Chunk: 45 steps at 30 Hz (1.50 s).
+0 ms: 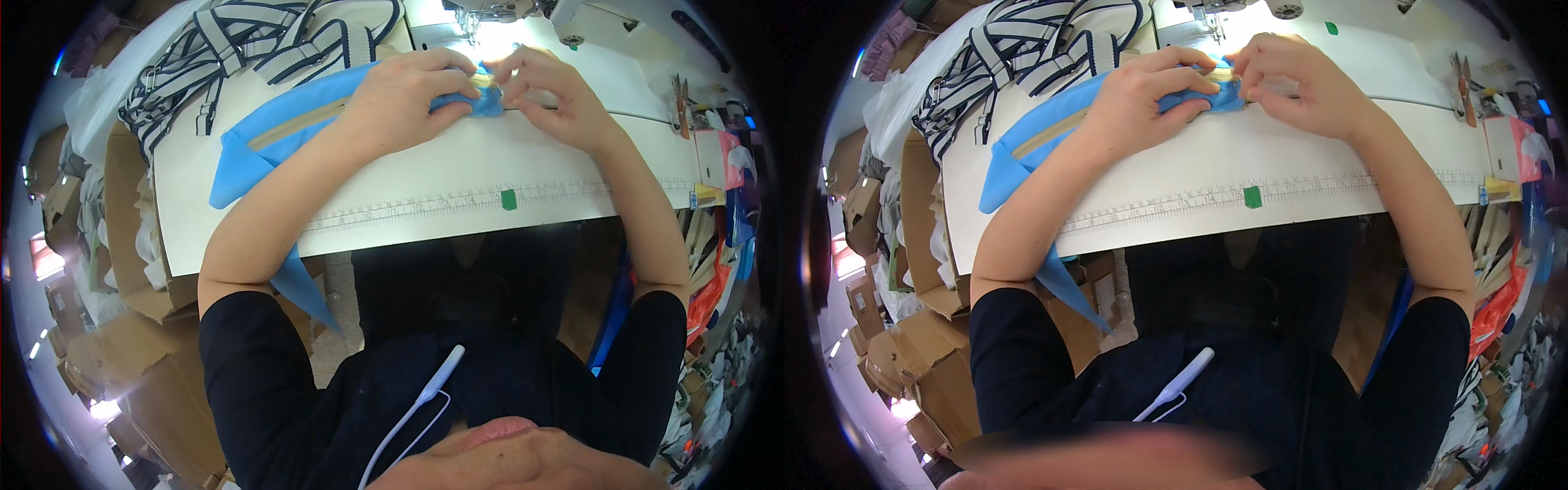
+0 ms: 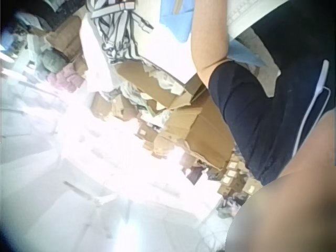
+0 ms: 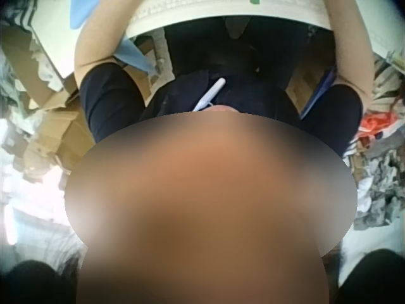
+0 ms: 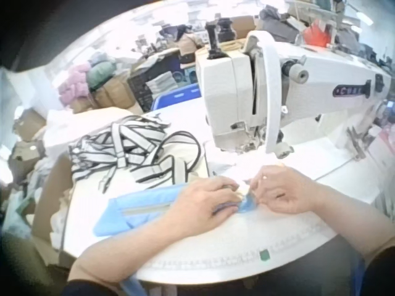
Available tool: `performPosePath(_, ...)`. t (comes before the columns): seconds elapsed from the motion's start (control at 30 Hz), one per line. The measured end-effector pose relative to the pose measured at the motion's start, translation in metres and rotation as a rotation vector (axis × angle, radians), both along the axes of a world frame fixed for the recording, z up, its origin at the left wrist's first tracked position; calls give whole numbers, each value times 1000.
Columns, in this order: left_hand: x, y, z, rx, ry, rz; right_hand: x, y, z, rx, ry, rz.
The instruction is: Sewing leather and fabric components together with a zipper and lining using an industrial sewing machine.
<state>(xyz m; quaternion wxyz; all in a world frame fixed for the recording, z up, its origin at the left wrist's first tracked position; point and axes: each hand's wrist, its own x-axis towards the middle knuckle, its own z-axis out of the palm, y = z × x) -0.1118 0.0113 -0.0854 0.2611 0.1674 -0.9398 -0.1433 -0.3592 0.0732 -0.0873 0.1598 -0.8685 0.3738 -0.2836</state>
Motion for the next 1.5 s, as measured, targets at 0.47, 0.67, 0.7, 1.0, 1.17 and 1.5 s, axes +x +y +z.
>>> performPosePath(0.47,-2,0,-1,-14,-18,4,13,-4,-12,-34,-9,-93)
performPosePath(0.67,6,-3,4,-28,-15,-18,20,-4,-1,-95,66,-82)
performPosePath(0.7,10,-6,4,9,-16,-42,24,-7,-1,-109,71,-70)
performPosePath(1.0,110,-58,154,199,512,163,16,-3,-7,-48,31,-120)
performPosePath(1.17,236,-53,185,146,293,597,23,-2,-5,-30,21,-110)
performPosePath(1.5,313,111,134,496,-90,620,11,-9,-17,14,97,-138)
